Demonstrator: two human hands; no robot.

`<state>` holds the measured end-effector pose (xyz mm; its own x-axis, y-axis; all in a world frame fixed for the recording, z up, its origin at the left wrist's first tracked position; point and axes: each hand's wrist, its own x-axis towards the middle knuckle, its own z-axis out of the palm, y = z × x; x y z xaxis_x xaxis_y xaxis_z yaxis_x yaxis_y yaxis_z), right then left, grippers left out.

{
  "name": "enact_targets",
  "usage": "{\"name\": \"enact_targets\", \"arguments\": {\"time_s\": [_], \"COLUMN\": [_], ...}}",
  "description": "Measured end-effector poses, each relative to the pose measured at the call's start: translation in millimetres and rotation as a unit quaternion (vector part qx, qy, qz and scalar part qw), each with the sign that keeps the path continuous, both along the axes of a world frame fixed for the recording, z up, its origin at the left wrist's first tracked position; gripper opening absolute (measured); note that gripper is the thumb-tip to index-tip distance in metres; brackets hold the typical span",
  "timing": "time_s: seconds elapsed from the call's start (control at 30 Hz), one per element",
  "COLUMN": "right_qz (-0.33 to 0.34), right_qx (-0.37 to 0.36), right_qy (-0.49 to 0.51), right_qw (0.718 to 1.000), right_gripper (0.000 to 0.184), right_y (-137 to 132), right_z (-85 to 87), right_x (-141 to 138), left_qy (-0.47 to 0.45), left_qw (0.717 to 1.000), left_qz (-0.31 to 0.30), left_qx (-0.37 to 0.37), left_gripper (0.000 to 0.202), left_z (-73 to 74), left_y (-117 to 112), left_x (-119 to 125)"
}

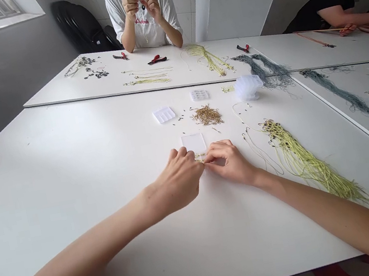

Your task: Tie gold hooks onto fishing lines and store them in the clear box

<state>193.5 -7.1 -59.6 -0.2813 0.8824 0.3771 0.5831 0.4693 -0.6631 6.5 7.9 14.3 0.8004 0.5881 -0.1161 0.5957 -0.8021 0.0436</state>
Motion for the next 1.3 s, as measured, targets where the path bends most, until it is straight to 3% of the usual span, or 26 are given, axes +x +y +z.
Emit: {"name": "enact_targets", "arguments": {"time_s": [0.2,0.43,0.5,0.7,1.0,1.3], "right_qz": [-0.002,-0.002,-0.004,-0.023,-0.005,-0.021], "right_qx": [0.009,0.020,0.038,0.127,0.206,0.154], "right_qy": [-0.011,-0.015,-0.024,-0.130,-0.241,-0.154], "right_qw": [1.000,1.000,0.999,0.983,0.948,0.976], "right_gripper": [0.013,0.010,0.005,0.021,0.023,0.021], "right_y": [0.6,-0.3,-4.7,-22.8,-22.6,-26.9], "right_z": [0.0,-3.0,-2.5,2.1,-4.9,-0.2], "right_x": [-1.6,1.5,3.3,1.9,-5.7,-5.9], "left_qy": [-0.005,-0.011,-0.018,-0.038,-0.050,-0.169], "left_qw": [0.997,0.995,0.994,0.990,0.993,0.983], "left_qz": [-0.013,-0.032,-0.024,-0.001,-0.019,0.021], "left_qx": [0.073,0.094,0.106,0.139,0.106,0.067], "left_gripper": [0.022,0.020,0.022,0.023,0.024,0.034], "left_z": [-19.6,-21.8,-24.2,-34.3,-30.4,-45.2], "left_y": [-13.9,-12.9,-15.3,-22.8,-16.6,-20.3], "left_x": [0.4,3.2,4.6,4.8,3.9,-18.7]}}
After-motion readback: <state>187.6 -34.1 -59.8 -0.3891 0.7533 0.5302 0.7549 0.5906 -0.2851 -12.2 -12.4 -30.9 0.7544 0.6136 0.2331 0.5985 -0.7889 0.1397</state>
